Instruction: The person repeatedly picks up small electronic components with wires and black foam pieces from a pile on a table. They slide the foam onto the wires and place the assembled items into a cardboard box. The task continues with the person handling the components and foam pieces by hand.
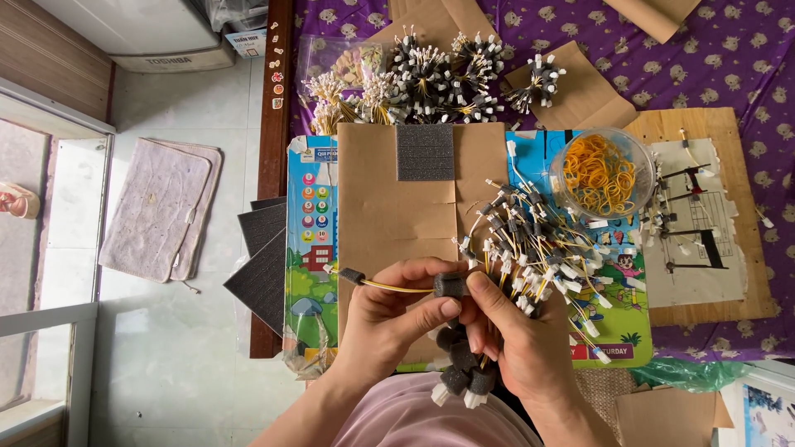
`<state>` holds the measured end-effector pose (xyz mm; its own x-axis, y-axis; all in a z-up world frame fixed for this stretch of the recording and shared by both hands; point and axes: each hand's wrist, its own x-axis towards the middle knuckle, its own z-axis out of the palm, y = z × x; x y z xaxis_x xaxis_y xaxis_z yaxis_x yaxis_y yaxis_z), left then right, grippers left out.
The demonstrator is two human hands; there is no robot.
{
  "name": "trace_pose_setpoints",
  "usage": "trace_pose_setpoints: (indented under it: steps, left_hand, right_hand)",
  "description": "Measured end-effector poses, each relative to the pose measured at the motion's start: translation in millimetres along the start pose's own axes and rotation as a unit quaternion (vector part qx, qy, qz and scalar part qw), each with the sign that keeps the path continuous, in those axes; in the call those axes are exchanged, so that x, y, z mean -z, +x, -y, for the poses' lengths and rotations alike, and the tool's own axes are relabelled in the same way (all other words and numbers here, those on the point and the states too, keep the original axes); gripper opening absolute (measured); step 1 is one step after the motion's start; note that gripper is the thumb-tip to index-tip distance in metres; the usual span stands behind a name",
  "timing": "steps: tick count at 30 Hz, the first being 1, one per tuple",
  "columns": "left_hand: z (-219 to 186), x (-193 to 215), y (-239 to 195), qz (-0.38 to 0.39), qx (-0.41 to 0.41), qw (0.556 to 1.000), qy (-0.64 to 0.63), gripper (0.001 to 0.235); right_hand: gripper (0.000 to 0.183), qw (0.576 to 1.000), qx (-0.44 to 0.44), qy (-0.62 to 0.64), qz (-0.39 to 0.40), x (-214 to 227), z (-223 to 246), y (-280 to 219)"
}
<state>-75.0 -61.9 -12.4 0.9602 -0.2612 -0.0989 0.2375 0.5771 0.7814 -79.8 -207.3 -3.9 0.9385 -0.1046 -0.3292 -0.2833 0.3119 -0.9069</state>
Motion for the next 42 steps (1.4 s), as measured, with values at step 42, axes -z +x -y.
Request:
trace_pose_setpoints:
  steps: [42]
  left_hand:
    - [86, 103, 153, -0.086, 0.273, 0.653, 0.701, 0.075]
  right_hand:
    - [0.027, 0.757, 0.070, -0.617, 0.202, -10, -183, 147]
